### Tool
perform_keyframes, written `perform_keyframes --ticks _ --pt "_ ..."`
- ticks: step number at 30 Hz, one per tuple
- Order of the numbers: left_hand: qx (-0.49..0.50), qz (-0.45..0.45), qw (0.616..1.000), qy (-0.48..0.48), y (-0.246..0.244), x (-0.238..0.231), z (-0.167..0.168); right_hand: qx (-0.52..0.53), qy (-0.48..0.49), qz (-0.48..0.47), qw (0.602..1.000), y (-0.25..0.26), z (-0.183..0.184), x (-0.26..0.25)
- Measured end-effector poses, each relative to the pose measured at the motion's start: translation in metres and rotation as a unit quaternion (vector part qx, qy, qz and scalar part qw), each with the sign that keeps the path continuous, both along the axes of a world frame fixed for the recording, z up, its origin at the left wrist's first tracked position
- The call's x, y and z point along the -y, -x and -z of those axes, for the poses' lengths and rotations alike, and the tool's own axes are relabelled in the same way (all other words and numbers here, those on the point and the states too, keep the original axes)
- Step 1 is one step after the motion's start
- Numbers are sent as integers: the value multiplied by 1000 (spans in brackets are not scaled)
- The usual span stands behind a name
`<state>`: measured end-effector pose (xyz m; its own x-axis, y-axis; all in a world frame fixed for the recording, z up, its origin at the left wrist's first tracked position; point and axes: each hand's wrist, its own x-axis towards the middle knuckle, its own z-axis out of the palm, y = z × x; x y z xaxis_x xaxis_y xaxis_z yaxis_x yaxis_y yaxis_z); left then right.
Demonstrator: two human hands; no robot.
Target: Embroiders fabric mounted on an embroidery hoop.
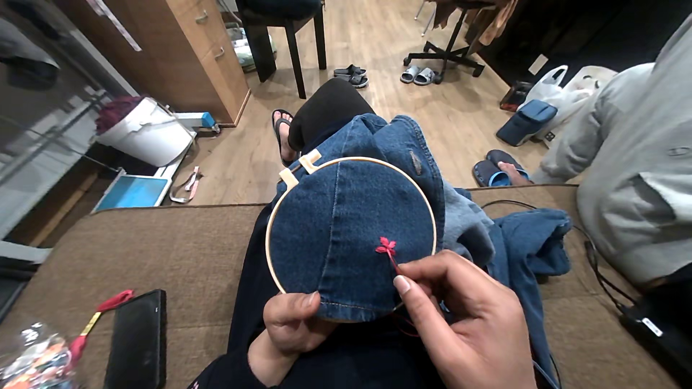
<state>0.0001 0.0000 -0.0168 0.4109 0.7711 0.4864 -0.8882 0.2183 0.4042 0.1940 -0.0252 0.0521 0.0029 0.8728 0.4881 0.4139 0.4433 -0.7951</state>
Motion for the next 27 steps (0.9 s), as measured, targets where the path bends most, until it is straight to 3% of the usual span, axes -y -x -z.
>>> perform_keyframes --ticks 5,11,19,27 --pt "-9 -3 1000 11 1 1 -1 -6 23 -12 1000 -5 -6 3" --pt "-25 -27 999 33 3 1 -2 -126 33 -63 989 -28 -26 6" --pt "-23 -24 999 28 3 0 -2 18 28 -21 999 -7 -7 1" --pt "-13 -7 999 29 2 0 -2 38 -8 1 999 -2 -2 -2"
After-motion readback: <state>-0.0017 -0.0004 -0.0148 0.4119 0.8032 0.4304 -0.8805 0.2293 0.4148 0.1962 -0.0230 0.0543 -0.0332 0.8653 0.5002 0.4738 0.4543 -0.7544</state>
